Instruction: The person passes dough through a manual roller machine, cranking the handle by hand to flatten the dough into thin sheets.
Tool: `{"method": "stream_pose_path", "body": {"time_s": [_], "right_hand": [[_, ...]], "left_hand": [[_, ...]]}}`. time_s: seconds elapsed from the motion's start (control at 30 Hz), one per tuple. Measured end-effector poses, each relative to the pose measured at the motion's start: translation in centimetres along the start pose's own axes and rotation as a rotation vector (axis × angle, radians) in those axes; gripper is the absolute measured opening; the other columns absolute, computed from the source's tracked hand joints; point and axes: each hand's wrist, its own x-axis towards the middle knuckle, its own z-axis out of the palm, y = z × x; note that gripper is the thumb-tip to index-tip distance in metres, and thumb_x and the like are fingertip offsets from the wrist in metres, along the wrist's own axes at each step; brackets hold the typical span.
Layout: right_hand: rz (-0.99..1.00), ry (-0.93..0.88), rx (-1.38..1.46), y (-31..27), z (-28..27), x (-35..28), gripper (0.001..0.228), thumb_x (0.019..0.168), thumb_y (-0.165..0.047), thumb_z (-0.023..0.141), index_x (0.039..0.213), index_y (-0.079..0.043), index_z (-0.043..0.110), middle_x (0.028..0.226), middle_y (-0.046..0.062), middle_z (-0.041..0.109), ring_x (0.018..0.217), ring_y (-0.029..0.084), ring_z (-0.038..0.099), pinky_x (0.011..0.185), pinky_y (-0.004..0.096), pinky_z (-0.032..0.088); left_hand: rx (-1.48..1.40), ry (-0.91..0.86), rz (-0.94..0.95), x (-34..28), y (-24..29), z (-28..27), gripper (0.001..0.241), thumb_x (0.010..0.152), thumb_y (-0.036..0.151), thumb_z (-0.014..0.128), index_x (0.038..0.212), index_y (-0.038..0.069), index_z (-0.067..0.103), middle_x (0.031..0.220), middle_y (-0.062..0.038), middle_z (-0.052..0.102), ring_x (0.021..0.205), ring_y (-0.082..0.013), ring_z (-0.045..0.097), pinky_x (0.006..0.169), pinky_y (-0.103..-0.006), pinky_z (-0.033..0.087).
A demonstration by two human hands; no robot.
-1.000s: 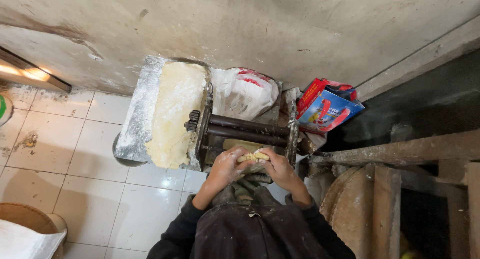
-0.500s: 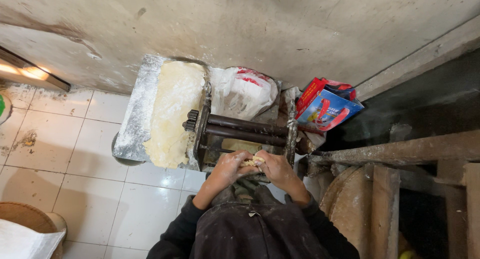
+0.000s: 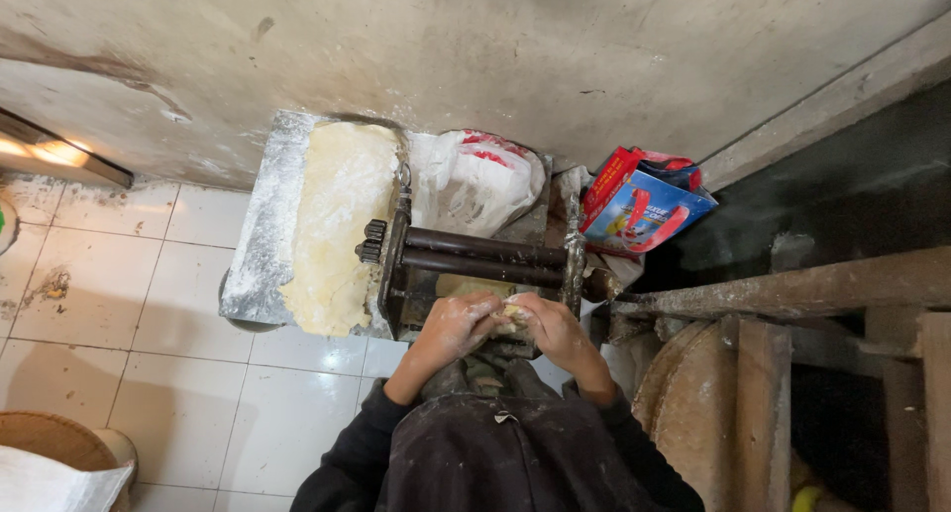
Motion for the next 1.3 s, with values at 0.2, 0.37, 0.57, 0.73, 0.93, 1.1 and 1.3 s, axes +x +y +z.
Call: {"method": "stream_pose_path", "body": {"time_s": [0.2,0.37,0.57,0.73,0.93,1.1,1.3], "right_hand": [[-0.019,0.076,-0.145,0.3,0.4,0.7,0.017,0.096,-0.007,0.06,0.11,0.001,0.065,0.098,0.021,0.072,0.088,0.039,0.073,0.074,0.042,0.057],[0.118,0.115,-0.248,-1.6,-0.3,1.6,0.015,0.097,-0.009,0.064,0.108,-0.001,0.067,0.09,0.02,0.072,0.081,0.04,0.072,0.068,0.044,0.055],[-0.088,0.172,-0.17,1.7,-3.2,0.3,0.025,0.104,-0.004,0.053,0.127,0.0,0.063,0.123,0.021,0.071,0.108,0.031,0.072,0.093,0.039,0.059],[0.285,0.531,-0.024,12.3,-8.4,-2.3,0.034,0.108,0.001,0.04,0.133,-0.003,0.062,0.11,0.014,0.073,0.1,0.019,0.071,0.096,0.033,0.057],[0.688,0.192,-0.539,22.5,-8.2,-7.6,0.036,0.094,-0.008,0.05,0.127,-0.003,0.065,0.118,0.017,0.069,0.114,0.029,0.062,0.104,0.047,0.042],[0.82,-0.314,-0.81,22.8,-3.9,-11.1,0.038,0.086,-0.025,0.066,0.118,-0.004,0.067,0.129,0.016,0.062,0.129,0.034,0.05,0.117,0.058,0.024],[0.698,-0.237,-0.842,21.2,-2.5,-13.0,0.035,0.087,-0.039,0.072,0.1,-0.006,0.072,0.102,0.017,0.073,0.103,0.036,0.068,0.097,0.049,0.049]], "left_hand": [[-0.044,-0.098,-0.145,0.5,-0.5,0.6,0.022,0.092,0.029,0.076,0.099,0.009,0.069,0.084,-0.012,0.069,0.075,-0.0355,0.067,0.065,-0.0445,0.051],[-0.094,-0.113,-0.13,1.5,-0.9,1.2,0.039,0.078,0.036,0.082,0.101,0.008,0.069,0.08,-0.012,0.07,0.07,-0.0342,0.068,0.061,-0.0446,0.053],[0.141,-0.086,0.052,3.7,-1.8,0.7,0.021,0.088,0.029,0.077,0.099,0.012,0.074,0.09,-0.005,0.069,0.072,-0.0259,0.07,0.062,-0.0388,0.056],[0.192,-0.059,0.19,7.5,-2.3,-1.1,0.019,0.085,0.027,0.079,0.094,0.011,0.076,0.091,-0.003,0.07,0.071,-0.0257,0.069,0.062,-0.0372,0.056],[0.166,0.049,0.31,10.4,-1.4,-1.9,0.018,0.084,0.025,0.08,0.092,0.01,0.076,0.09,-0.002,0.068,0.075,-0.0258,0.068,0.064,-0.0362,0.056],[0.211,0.118,0.376,12.0,-1.0,-2.5,0.016,0.085,0.024,0.082,0.09,0.011,0.076,0.085,-0.002,0.066,0.07,-0.0238,0.067,0.059,-0.0353,0.054],[0.208,0.191,0.416,13.5,-1.8,-2.8,0.017,0.084,0.022,0.084,0.089,0.009,0.074,0.082,-0.003,0.062,0.068,-0.0235,0.066,0.059,-0.0362,0.052]]}}
